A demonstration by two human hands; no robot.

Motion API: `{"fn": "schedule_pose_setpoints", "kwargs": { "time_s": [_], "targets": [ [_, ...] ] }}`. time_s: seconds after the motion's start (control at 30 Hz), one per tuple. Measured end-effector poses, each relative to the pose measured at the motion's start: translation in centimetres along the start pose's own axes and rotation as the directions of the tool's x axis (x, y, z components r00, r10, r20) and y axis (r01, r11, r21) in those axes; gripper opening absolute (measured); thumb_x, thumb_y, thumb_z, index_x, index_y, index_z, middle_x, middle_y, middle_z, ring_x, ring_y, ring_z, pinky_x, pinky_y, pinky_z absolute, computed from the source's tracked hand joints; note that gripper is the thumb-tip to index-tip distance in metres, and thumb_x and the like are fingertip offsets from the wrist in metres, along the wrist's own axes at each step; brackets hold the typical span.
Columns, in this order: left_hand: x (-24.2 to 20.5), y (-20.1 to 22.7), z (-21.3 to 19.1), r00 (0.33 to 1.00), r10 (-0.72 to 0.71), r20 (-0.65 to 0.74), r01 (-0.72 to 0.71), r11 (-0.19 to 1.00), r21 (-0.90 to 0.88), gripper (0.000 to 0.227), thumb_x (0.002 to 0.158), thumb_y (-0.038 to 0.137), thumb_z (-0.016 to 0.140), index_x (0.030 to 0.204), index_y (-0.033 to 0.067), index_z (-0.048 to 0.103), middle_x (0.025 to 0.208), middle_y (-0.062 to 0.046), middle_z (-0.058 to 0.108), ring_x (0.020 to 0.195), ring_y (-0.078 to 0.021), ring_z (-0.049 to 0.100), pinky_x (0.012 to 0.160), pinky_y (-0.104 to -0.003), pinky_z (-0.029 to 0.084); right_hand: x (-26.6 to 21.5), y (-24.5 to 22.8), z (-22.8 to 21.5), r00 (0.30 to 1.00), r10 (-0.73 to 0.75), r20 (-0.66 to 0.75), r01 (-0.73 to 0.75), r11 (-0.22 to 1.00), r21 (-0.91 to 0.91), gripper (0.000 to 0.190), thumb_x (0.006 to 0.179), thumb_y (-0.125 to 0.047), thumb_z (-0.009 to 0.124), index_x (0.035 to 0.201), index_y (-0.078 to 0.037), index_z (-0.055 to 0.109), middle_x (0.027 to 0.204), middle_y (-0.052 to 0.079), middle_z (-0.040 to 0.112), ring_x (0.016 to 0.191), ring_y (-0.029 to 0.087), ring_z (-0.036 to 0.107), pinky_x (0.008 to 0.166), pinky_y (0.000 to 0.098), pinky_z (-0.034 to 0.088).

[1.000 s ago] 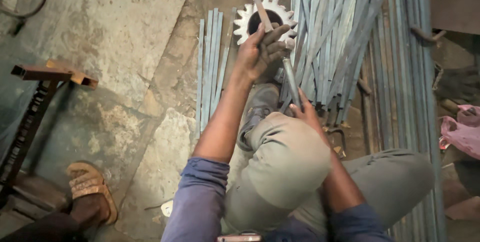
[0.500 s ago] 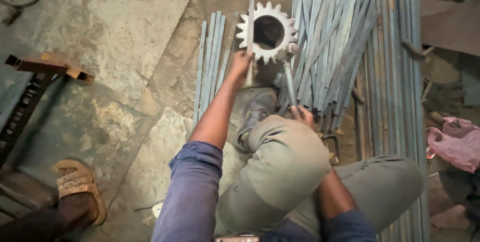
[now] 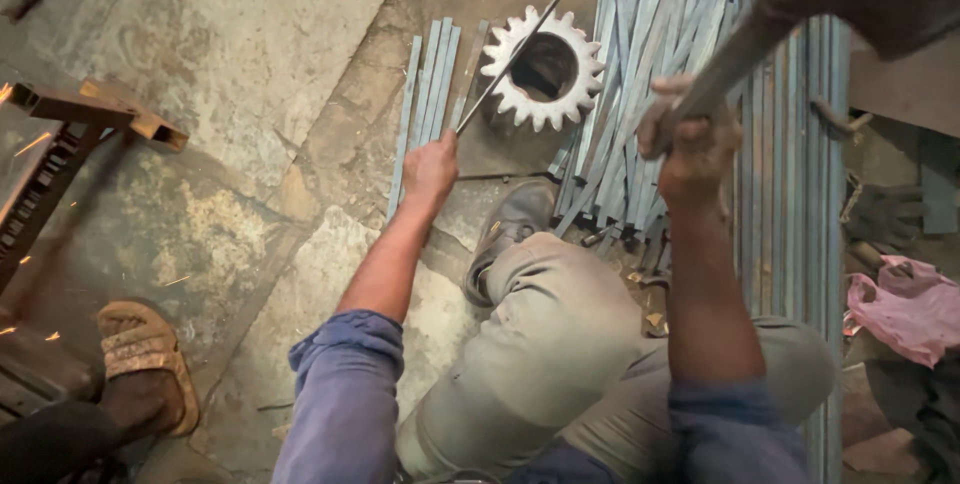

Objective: The person sits on the floor and repeatedly hammers thin metal rods against a large white gear-like object. Sparks fly during the hammering process. The person handles the rods one by one, striking them against the gear and then placing them aside.

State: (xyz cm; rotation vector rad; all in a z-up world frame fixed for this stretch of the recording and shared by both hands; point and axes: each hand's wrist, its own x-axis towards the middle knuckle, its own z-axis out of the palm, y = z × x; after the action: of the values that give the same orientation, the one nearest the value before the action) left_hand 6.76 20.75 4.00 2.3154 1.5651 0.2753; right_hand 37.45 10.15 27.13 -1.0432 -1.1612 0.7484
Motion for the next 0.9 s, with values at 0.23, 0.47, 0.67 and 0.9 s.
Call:
{"fn": "schedule_pose_setpoints", "kwargs": {
  "time_s": [0.23,0.47,0.67,0.9],
  "targets": [
    [-2.0,-2.8,-0.1,0.994,0.093,-0.060,-0.092,0.996,0.019,0.021,0.091,0.012,0.051,0.109,0.0096,0.061,0.076,-0.018,0.070,0.069,-0.0434,0.069,0.058,-0.056,0.052,-2.6,11.9,-0.5,0.918,0.385,-0.095,-0.378,0.778,-0.502,0.035,0.109,-0.040,0.062,0.114,-0.007,0.071,0.069,-0.006,0.052,0.062,0.004,0.049,0.052,0.0235,0.039],
    [-3.5,-5.3,-1.8,0.992,0.023,0.122,-0.029,0.998,0.047,0.020,0.096,0.017,0.050,0.114,0.0160,0.060,0.076,-0.022,0.070,0.072,-0.0459,0.068,0.061,-0.059,0.051,1.6,7.5,0.5,0.920,0.356,-0.163,-0.374,0.923,-0.094,0.047,0.100,-0.053,0.066,0.100,-0.006,0.064,0.060,-0.005,0.051,0.044,0.006,0.048,0.037,0.0251,0.033],
    [-5.5,-6.9,-2.7,0.995,0.095,0.039,-0.095,0.995,0.008,0.019,0.096,0.017,0.051,0.112,0.0153,0.060,0.078,-0.023,0.069,0.069,-0.0482,0.066,0.058,-0.060,0.049,3.1,6.4,1.0,0.994,-0.027,-0.109,0.027,1.000,0.003,0.057,0.104,-0.058,0.065,0.121,-0.004,0.061,0.074,-0.001,0.053,0.060,0.007,0.050,0.052,0.0248,0.034],
    [-6.3,-8.8,-2.3,0.996,0.031,0.086,-0.037,0.997,0.066,0.019,0.098,0.021,0.051,0.115,0.0144,0.060,0.078,-0.023,0.069,0.071,-0.0483,0.066,0.061,-0.061,0.048,-1.8,14.5,-1.3,0.941,0.286,-0.182,-0.317,0.548,-0.774,0.037,0.104,-0.037,0.071,0.095,-0.001,0.074,0.069,0.000,0.058,0.063,0.011,0.054,0.054,0.0326,0.042]
  ]
}}
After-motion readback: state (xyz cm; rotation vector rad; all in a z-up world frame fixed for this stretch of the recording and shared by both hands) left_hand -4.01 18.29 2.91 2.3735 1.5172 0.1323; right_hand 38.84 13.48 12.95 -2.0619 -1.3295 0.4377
